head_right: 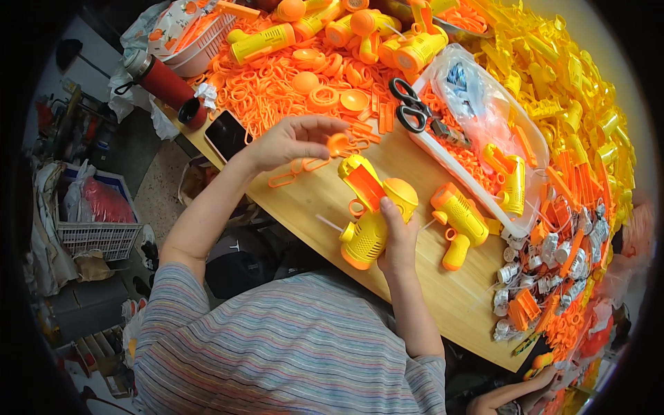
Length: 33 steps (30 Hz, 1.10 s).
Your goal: Assembling plastic toy gun components and applying decorative stickers at a factory workbench.
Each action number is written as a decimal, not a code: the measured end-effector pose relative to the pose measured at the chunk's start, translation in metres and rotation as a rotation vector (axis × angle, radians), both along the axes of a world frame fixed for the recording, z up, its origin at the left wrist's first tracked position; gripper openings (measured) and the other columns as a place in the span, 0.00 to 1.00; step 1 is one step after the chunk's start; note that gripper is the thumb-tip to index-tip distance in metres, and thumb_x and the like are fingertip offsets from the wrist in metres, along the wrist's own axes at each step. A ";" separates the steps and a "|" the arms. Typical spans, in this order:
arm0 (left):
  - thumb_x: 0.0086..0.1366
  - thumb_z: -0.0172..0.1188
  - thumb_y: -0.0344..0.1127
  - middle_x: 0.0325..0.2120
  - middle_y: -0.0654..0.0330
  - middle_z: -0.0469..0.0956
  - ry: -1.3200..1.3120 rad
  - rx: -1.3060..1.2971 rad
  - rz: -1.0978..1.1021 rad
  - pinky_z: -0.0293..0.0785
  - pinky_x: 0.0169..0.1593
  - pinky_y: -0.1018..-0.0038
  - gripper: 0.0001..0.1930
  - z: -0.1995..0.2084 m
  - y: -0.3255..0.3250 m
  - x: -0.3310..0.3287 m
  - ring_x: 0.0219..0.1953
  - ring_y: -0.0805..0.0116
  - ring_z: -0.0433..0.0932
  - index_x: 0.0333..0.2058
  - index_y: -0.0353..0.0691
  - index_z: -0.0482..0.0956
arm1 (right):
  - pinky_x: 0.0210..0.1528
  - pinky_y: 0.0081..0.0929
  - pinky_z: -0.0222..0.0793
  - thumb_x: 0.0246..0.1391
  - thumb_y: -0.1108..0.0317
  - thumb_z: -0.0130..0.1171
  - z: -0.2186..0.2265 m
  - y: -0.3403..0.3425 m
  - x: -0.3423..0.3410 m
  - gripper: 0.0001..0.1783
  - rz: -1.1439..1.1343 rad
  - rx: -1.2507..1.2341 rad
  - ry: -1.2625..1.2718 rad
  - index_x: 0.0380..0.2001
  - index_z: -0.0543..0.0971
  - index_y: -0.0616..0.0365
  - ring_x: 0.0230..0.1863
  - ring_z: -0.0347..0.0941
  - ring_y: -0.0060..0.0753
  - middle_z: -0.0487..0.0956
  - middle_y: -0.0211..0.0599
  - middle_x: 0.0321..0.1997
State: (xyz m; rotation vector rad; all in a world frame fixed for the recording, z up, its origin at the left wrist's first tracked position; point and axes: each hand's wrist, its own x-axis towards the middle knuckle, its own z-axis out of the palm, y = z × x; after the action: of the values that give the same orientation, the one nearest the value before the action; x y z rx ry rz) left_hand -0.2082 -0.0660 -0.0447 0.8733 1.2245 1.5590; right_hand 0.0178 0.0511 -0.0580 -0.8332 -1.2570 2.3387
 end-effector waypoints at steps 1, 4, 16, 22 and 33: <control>0.58 0.60 0.21 0.46 0.61 0.76 -0.035 -0.066 -0.049 0.72 0.53 0.74 0.23 -0.003 -0.003 0.007 0.49 0.74 0.74 0.53 0.37 0.71 | 0.37 0.35 0.78 0.52 0.53 0.59 -0.002 -0.001 0.000 0.27 -0.004 -0.002 -0.011 0.48 0.67 0.60 0.34 0.77 0.34 0.75 0.40 0.38; 0.58 0.60 0.22 0.44 0.61 0.78 0.005 -0.003 -0.063 0.73 0.50 0.77 0.21 -0.007 -0.007 0.027 0.44 0.75 0.76 0.52 0.37 0.73 | 0.37 0.34 0.78 0.51 0.54 0.60 -0.005 -0.002 0.004 0.28 0.004 -0.048 -0.009 0.48 0.67 0.60 0.36 0.77 0.34 0.75 0.40 0.39; 0.54 0.63 0.19 0.48 0.57 0.73 0.009 0.131 0.115 0.73 0.53 0.75 0.18 -0.020 -0.019 0.064 0.49 0.71 0.74 0.46 0.33 0.77 | 0.35 0.37 0.78 0.51 0.53 0.59 0.003 0.003 0.017 0.28 0.104 -0.283 -0.097 0.49 0.68 0.59 0.33 0.78 0.38 0.77 0.43 0.38; 0.60 0.59 0.26 0.42 0.53 0.76 -0.043 0.195 0.149 0.74 0.47 0.76 0.09 -0.027 -0.021 0.072 0.43 0.71 0.76 0.40 0.32 0.78 | 0.36 0.37 0.77 0.50 0.54 0.60 -0.010 0.000 0.023 0.29 0.150 -0.247 -0.086 0.50 0.67 0.59 0.34 0.78 0.38 0.77 0.43 0.39; 0.70 0.42 0.40 0.20 0.63 0.71 -0.006 -0.106 0.127 0.66 0.35 0.81 0.17 -0.012 -0.014 0.099 0.26 0.77 0.69 0.24 0.37 0.68 | 0.38 0.36 0.77 0.47 0.53 0.60 -0.015 -0.023 0.036 0.32 0.303 -0.205 -0.134 0.51 0.66 0.59 0.37 0.77 0.38 0.76 0.44 0.40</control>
State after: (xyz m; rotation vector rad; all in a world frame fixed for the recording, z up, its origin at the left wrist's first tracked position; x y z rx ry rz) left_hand -0.1089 -0.0795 -0.0571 0.7342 1.3677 1.5796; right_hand 0.0537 0.0284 -0.0733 -0.9335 -1.2886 2.7294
